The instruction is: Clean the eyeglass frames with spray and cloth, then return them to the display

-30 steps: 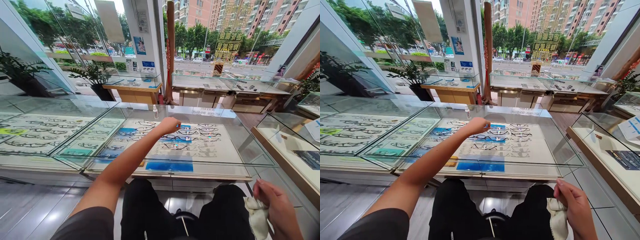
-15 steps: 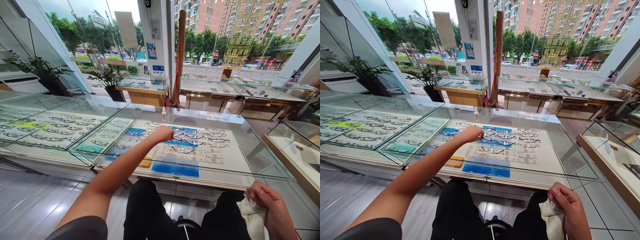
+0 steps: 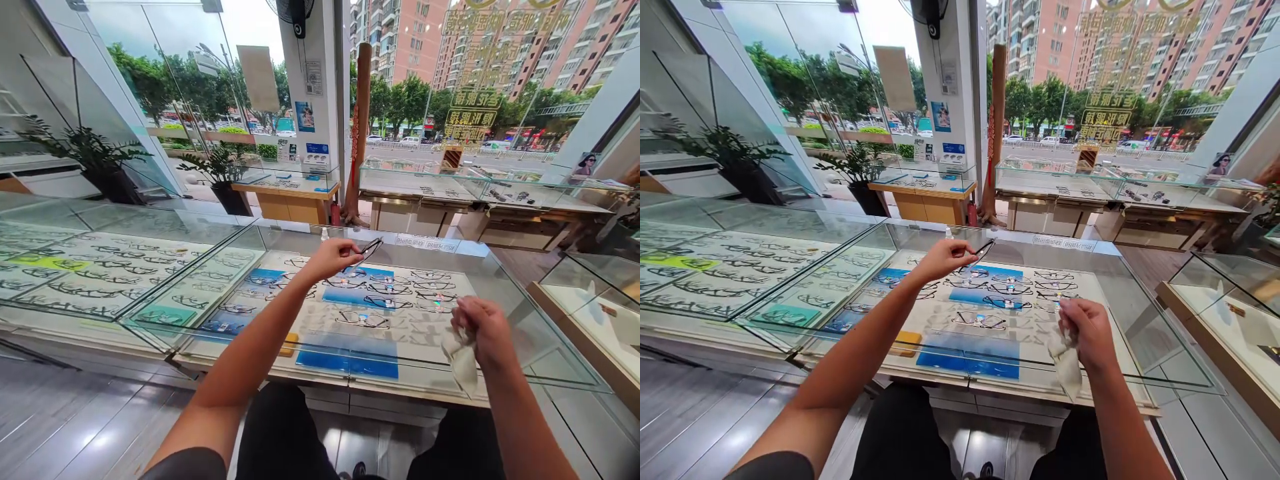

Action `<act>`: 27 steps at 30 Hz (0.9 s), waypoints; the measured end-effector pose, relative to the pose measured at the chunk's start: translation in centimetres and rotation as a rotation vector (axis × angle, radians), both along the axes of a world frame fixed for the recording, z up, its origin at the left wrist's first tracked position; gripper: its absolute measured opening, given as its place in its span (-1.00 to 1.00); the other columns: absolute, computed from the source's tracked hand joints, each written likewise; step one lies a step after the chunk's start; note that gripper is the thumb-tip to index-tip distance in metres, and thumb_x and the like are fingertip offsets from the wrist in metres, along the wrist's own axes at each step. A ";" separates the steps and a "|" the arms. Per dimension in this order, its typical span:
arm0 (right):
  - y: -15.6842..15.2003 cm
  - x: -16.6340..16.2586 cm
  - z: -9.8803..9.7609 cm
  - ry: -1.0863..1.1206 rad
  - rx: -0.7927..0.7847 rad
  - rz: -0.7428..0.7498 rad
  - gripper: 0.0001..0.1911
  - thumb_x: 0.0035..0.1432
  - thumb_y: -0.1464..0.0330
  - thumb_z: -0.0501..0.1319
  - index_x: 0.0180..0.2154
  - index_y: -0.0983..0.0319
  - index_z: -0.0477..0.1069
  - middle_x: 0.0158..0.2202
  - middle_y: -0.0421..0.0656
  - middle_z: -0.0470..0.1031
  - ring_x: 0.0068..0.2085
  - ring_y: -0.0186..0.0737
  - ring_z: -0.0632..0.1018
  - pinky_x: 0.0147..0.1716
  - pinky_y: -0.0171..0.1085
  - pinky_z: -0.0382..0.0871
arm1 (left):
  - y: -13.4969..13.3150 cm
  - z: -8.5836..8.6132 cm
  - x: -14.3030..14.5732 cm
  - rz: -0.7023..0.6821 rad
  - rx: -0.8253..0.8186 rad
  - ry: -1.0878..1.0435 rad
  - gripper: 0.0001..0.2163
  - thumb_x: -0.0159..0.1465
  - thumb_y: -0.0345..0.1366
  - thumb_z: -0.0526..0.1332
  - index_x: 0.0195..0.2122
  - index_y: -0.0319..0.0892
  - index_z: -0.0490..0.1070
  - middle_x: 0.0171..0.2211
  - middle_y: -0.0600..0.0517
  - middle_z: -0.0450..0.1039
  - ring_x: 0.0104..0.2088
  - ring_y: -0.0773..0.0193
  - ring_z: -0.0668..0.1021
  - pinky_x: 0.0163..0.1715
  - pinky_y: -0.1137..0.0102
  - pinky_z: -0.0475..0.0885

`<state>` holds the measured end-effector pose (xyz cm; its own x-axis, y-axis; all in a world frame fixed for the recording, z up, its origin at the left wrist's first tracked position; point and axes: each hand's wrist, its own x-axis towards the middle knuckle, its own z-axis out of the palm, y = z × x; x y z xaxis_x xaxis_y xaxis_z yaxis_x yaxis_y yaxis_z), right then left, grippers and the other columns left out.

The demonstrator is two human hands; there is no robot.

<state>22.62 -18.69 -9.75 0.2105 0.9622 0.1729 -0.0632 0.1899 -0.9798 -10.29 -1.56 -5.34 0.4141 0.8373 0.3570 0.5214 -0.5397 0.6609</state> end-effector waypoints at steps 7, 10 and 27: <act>13.1 -5.2 3.3 -0.252 0.140 0.102 -0.56 0.12 -0.03 0.40 -0.44 0.20 0.44 -0.71 -0.39 0.09 -0.62 -0.41 0.06 -0.57 -0.27 -0.11 | 3.7 -3.2 7.4 -0.033 -0.055 -0.703 -0.58 0.12 0.10 0.49 -0.39 -0.17 0.50 -0.45 0.11 0.37 -0.38 0.32 0.39 -0.29 0.38 0.32; 14.8 -6.3 2.5 -0.360 0.152 0.163 -0.53 0.16 -0.04 0.37 -0.17 0.24 0.54 -0.70 -0.44 0.06 -0.59 -0.40 0.01 -0.53 -0.28 -0.13 | 3.4 -4.5 7.9 -0.066 -0.084 -0.777 -0.57 0.14 0.11 0.49 -0.36 -0.17 0.48 -0.28 0.03 0.50 -0.21 0.26 0.51 -0.09 0.34 0.43; 14.2 -6.4 0.2 -0.312 0.156 0.292 -0.47 0.15 -0.11 0.39 -0.27 0.25 0.56 -0.61 -0.41 -0.01 -0.50 -0.37 0.01 -0.47 -0.27 -0.06 | 1.2 -5.9 8.3 -0.160 -0.250 -0.807 -0.58 0.22 0.11 0.48 -0.28 -0.18 0.51 -0.30 0.03 0.53 -0.27 0.29 0.51 -0.20 0.40 0.44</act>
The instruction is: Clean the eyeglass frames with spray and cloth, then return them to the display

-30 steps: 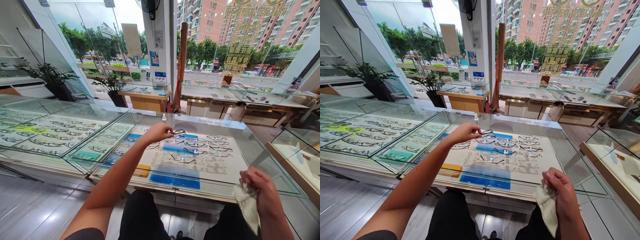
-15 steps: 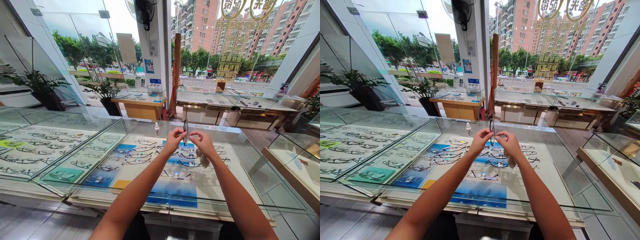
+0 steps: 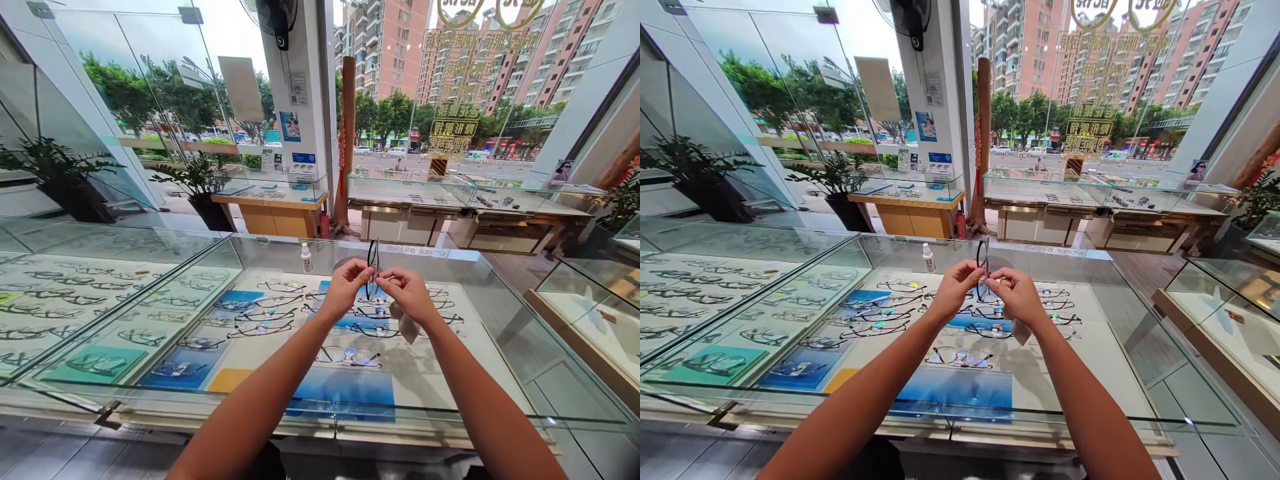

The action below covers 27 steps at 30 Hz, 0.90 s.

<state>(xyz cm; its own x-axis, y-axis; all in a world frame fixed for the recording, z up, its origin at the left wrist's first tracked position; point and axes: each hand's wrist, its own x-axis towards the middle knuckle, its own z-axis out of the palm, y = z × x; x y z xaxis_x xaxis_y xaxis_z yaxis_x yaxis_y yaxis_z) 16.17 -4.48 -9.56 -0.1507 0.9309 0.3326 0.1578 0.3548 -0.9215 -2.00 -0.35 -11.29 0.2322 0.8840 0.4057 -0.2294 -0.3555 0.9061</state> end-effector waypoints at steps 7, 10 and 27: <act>0.1 1.2 0.3 -0.029 0.101 -0.190 -0.51 0.18 -0.06 0.38 -0.28 0.27 0.65 -0.59 -0.35 0.05 -0.51 -0.34 0.09 -0.46 -0.24 -0.01 | 0.7 0.1 -0.6 -0.048 -0.111 -0.029 -0.54 0.18 0.14 0.49 -0.26 -0.14 0.46 -0.20 -0.03 0.62 -0.16 0.20 0.61 -0.18 0.34 0.55; 0.0 1.8 0.4 -0.073 0.270 -0.443 -0.58 0.27 0.01 0.33 -0.23 0.26 0.68 -0.59 -0.35 0.06 -0.51 -0.33 0.13 -0.43 -0.24 0.05 | 1.5 0.0 -1.1 0.005 -0.061 0.008 -0.55 0.18 0.14 0.49 -0.28 -0.16 0.48 -0.25 -0.02 0.62 -0.23 0.24 0.59 -0.20 0.36 0.52; 0.2 1.7 -0.5 -0.120 0.599 -0.866 -0.69 0.39 0.12 0.30 -0.15 0.25 0.54 -0.61 -0.46 -0.01 -0.57 -0.38 0.08 -0.47 -0.32 0.07 | 1.7 -0.1 -1.3 -0.010 -0.142 0.130 -0.51 0.09 0.17 0.54 -0.26 -0.16 0.55 -0.29 0.01 0.62 -0.33 0.26 0.63 -0.27 0.36 0.54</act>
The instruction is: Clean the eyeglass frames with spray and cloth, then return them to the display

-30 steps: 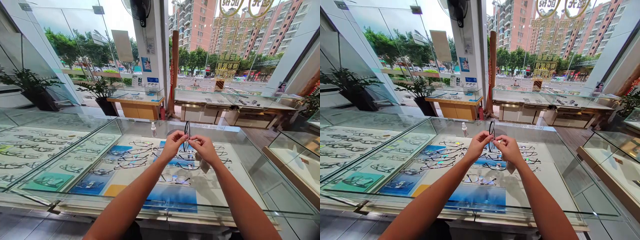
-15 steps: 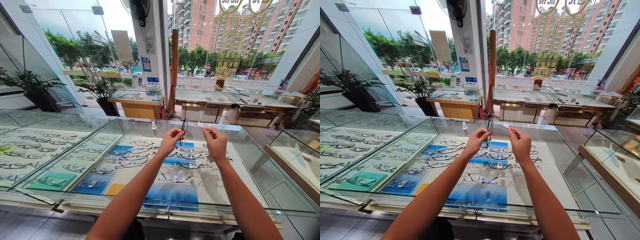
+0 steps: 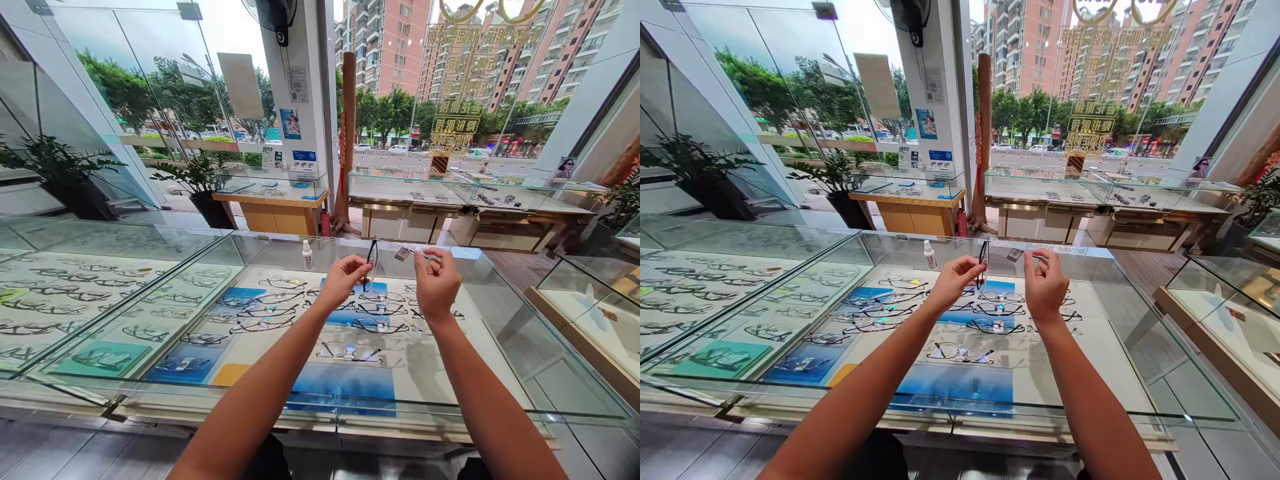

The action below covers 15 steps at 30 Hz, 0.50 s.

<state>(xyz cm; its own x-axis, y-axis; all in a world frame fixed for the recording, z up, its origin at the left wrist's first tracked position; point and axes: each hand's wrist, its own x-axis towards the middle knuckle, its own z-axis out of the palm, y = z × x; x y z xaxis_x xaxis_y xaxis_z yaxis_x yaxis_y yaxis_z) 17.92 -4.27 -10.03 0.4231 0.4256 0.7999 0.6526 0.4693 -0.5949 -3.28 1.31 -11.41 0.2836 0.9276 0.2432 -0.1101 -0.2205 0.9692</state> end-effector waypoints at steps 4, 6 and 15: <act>-0.2 -1.1 -0.8 -0.260 0.034 0.115 -0.73 0.41 0.17 0.28 -0.23 0.23 0.58 -0.61 -0.38 0.16 -0.58 -0.38 0.23 -0.48 -0.33 0.14 | -0.4 0.2 0.1 0.009 -0.014 0.009 -0.50 0.08 0.18 0.54 -0.26 -0.15 0.55 -0.31 0.04 0.60 -0.34 0.24 0.65 -0.31 0.38 0.51; -0.3 -1.7 -1.1 -0.415 -0.005 0.188 -0.72 0.45 0.21 0.24 -0.13 0.23 0.66 -0.59 -0.32 0.30 -0.56 -0.36 0.31 -0.45 -0.32 0.19 | -0.7 0.2 0.2 -0.012 -0.014 0.012 -0.51 0.08 0.17 0.54 -0.27 -0.16 0.55 -0.34 0.06 0.58 -0.35 0.26 0.63 -0.32 0.39 0.50; -0.2 -1.9 -1.4 -0.401 -0.185 0.195 -0.62 0.45 0.20 0.18 0.05 0.23 0.68 -0.57 -0.28 0.38 -0.54 -0.33 0.34 -0.42 -0.31 0.23 | -0.8 0.2 0.4 0.013 -0.029 -0.051 -0.49 0.05 0.18 0.56 -0.27 -0.16 0.57 -0.25 -0.02 0.63 -0.23 0.20 0.64 -0.25 0.32 0.61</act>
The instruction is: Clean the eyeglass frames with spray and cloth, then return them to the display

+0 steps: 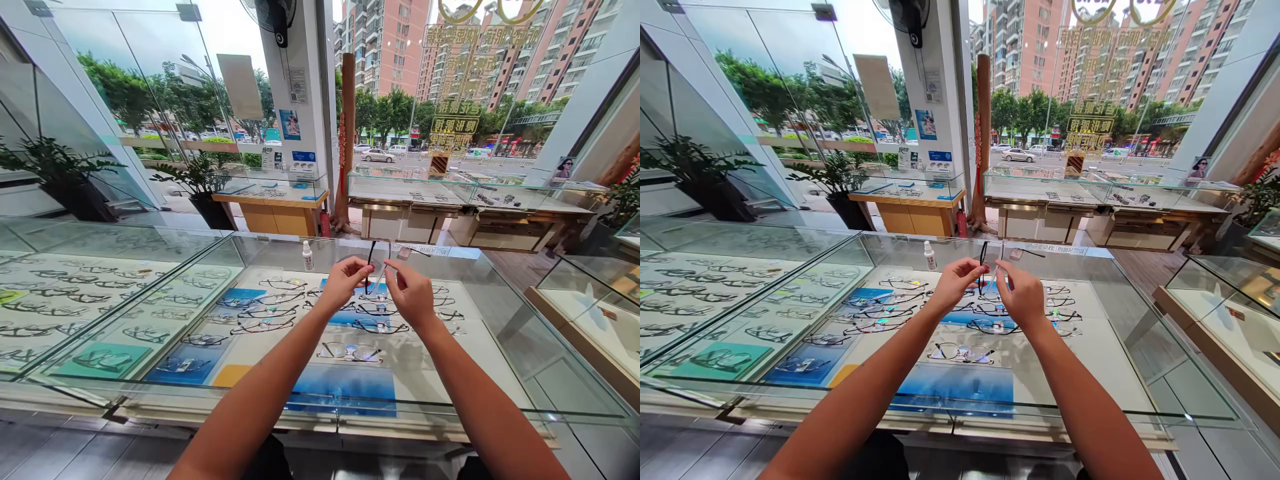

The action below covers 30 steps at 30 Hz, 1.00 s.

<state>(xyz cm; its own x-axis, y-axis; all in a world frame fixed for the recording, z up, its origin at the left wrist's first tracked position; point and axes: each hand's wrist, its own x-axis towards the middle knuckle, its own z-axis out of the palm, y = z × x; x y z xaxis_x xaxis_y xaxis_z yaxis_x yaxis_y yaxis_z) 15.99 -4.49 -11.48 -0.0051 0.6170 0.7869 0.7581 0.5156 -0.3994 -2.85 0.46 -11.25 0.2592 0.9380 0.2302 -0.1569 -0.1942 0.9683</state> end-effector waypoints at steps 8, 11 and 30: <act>0.5 0.6 -0.1 0.078 -0.094 -0.065 -0.60 0.43 0.15 0.17 -0.03 0.24 0.69 -0.58 -0.30 0.28 -0.54 -0.31 0.30 -0.42 -0.28 0.13 | 0.8 0.2 -0.4 0.111 0.011 -0.218 -0.51 0.03 0.11 0.60 -0.29 -0.19 0.56 -0.16 -0.09 0.63 -0.03 0.06 0.63 -0.14 0.14 0.71; 0.5 0.6 -0.1 0.084 -0.111 -0.072 -0.63 0.42 0.16 0.19 -0.08 0.23 0.70 -0.61 -0.32 0.24 -0.56 -0.31 0.29 -0.45 -0.27 0.11 | 1.0 0.4 -0.8 0.161 0.022 -0.264 -0.52 0.05 0.10 0.59 -0.26 -0.19 0.57 -0.13 -0.10 0.62 -0.01 0.06 0.62 -0.13 0.13 0.71; -1.8 -1.4 1.7 0.067 -0.345 0.159 -0.47 0.34 0.18 0.28 0.25 0.27 0.54 -0.65 -0.42 0.13 -0.58 -0.31 0.23 -0.46 -0.29 0.09 | -0.9 -0.5 0.8 0.107 0.335 0.020 -0.77 0.27 -0.07 0.46 -0.24 -0.13 0.60 0.19 -0.16 0.52 0.24 -0.04 0.55 -0.10 0.30 0.58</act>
